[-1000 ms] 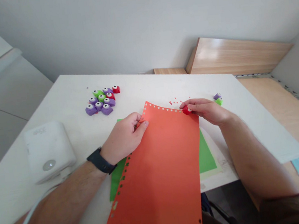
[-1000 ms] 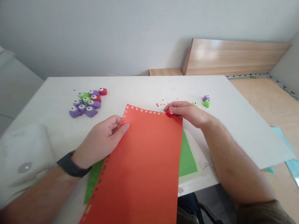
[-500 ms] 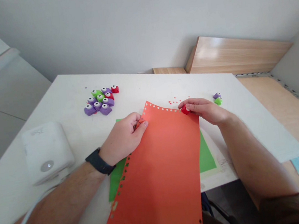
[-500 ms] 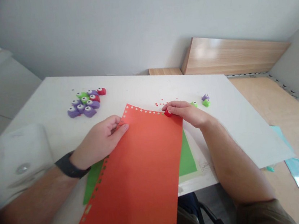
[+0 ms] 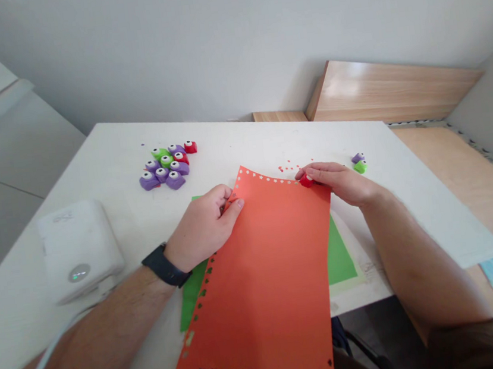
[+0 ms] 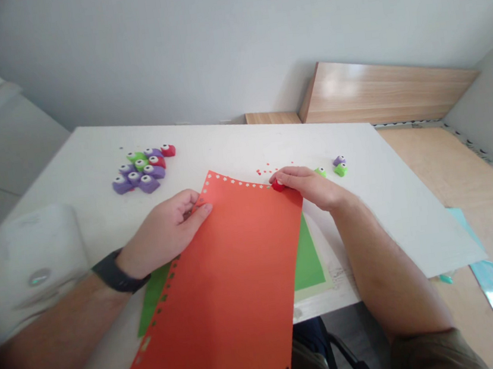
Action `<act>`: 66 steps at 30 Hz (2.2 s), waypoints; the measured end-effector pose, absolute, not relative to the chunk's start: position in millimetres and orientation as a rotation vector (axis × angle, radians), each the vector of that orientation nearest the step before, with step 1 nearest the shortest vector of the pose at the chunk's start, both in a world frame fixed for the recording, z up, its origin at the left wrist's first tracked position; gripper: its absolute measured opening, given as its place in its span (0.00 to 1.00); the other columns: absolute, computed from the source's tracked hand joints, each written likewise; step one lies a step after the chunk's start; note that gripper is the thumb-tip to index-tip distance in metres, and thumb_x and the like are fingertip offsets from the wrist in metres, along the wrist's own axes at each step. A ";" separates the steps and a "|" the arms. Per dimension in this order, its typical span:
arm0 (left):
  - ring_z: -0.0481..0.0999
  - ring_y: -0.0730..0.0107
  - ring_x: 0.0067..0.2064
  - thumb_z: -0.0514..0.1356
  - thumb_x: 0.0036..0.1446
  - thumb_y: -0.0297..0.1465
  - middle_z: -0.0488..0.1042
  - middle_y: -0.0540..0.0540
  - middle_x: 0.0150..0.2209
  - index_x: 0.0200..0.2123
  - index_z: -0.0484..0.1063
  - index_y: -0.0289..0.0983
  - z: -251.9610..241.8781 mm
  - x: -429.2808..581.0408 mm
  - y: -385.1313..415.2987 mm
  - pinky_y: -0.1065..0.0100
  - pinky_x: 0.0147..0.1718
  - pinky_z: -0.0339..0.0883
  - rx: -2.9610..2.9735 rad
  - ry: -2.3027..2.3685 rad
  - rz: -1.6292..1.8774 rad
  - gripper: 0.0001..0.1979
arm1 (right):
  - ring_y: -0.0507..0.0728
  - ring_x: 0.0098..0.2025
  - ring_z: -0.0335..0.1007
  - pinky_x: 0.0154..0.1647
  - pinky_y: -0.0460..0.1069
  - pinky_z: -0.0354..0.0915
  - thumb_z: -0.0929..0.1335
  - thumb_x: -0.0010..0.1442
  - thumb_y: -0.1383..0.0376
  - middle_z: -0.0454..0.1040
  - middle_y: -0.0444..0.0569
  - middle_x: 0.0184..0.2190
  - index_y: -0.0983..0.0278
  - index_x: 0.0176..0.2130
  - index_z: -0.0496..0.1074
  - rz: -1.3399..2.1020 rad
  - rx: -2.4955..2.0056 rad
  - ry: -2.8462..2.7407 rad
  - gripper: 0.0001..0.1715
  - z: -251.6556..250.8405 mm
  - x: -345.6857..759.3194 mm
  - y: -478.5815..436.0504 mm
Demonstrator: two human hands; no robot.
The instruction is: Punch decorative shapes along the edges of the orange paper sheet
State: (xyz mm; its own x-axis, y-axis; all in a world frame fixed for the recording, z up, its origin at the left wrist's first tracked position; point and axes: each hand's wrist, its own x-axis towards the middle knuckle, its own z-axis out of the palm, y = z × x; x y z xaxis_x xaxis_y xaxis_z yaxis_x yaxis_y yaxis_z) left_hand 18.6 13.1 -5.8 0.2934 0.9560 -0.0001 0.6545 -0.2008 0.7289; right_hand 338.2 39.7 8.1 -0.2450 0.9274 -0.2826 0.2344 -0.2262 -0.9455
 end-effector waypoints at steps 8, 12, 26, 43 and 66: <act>0.64 0.71 0.24 0.55 0.67 0.43 0.65 0.55 0.22 0.32 0.64 0.41 -4.8 19.6 13.1 0.67 0.25 0.51 1.942 1.412 0.624 0.14 | 0.59 0.44 0.73 0.45 0.53 0.66 0.68 0.66 0.45 0.79 0.48 0.43 0.59 0.49 0.78 1.446 -1.402 -1.615 0.24 9.9 335.4 38.3; 0.63 0.72 0.25 0.56 0.66 0.43 0.64 0.55 0.22 0.31 0.63 0.40 -3.7 20.1 13.2 0.67 0.26 0.52 1.940 1.409 0.630 0.15 | 0.58 0.43 0.73 0.45 0.53 0.66 0.68 0.66 0.46 0.78 0.48 0.41 0.59 0.50 0.77 1.443 -1.375 -1.681 0.23 11.2 332.8 37.9; 0.64 0.71 0.25 0.55 0.67 0.43 0.65 0.55 0.23 0.32 0.63 0.41 -3.9 19.6 13.3 0.67 0.26 0.53 1.947 1.396 0.641 0.14 | 0.59 0.41 0.74 0.42 0.53 0.69 0.71 0.62 0.43 0.80 0.49 0.40 0.60 0.42 0.78 1.297 -1.481 -1.629 0.25 4.1 334.0 43.0; 0.63 0.71 0.25 0.55 0.67 0.43 0.64 0.54 0.23 0.32 0.63 0.41 -5.4 19.5 13.0 0.67 0.25 0.52 1.964 1.403 0.633 0.14 | 0.57 0.37 0.71 0.40 0.52 0.66 0.70 0.61 0.40 0.79 0.48 0.35 0.61 0.36 0.78 1.237 -1.537 -1.607 0.27 0.6 334.4 45.5; 0.64 0.72 0.25 0.56 0.67 0.43 0.65 0.56 0.23 0.33 0.64 0.41 -4.6 19.8 13.2 0.67 0.26 0.53 1.935 1.416 0.617 0.14 | 0.59 0.44 0.74 0.47 0.53 0.67 0.71 0.63 0.47 0.80 0.49 0.42 0.60 0.48 0.78 1.375 -1.383 -1.672 0.23 9.9 333.8 39.2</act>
